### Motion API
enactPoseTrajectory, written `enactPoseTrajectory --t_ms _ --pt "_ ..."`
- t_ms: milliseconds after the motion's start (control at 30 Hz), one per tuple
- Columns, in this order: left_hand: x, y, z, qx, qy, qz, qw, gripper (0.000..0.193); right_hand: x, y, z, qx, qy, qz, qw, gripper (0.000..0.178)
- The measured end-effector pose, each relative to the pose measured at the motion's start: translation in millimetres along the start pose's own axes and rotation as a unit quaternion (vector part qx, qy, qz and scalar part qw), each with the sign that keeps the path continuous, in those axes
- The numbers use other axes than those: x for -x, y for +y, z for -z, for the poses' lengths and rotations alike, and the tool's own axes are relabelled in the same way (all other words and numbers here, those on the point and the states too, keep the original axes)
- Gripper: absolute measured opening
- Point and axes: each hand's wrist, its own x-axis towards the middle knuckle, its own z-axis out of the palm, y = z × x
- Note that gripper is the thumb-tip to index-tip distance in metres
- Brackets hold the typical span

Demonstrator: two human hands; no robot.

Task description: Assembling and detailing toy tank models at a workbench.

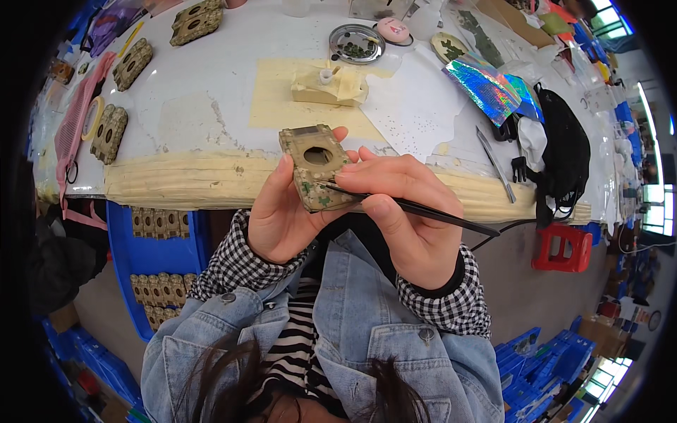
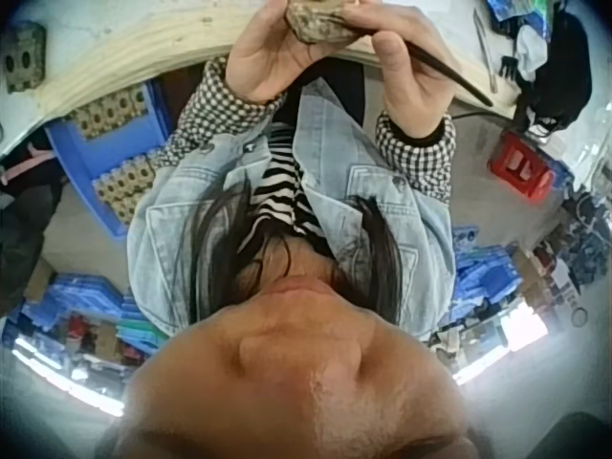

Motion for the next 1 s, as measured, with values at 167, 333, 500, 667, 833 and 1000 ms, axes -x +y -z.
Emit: enactPoseTrajectory --t_ms 167,333,500,667,833,1000 --pt "0.4 1.0 0.8 -0.004 -0.003 -0.003 1.0 0.049 -0.3 0.5 -1.5 -0.004 0.002 0.0 1.0 0.021" --pt "0.7 0.0 -3.7 -0.069 0.024 -0.009 0.997 0.064 -0.3 0.1 -0.9 -0.003 0.003 -0.001 1.0 0.021" --pt "0.0 -0.4 -4.0 -0.064 0.023 -0.01 0.998 0.064 -0.6 -1.2 -0.3 0.001 0.001 -0.007 1.0 0.02" --pt "0.6 -0.1 -4.6 -0.064 0.019 -0.012 0.998 0.064 -2.1 -3.6 -0.3 -0.005 0.0 -0.018 1.0 0.02" --pt "1.0 0.8 -2.8 -0.059 0.016 -0.005 0.998 0.064 -1.9 -4.0 3.1 0.038 -0.019 0.013 0.999 0.021" --pt "1.3 2.0 -4.3 -0.059 0.014 -0.002 0.998 0.063 -2.5 -4.9 6.8 0.073 -0.041 0.039 0.996 0.023"
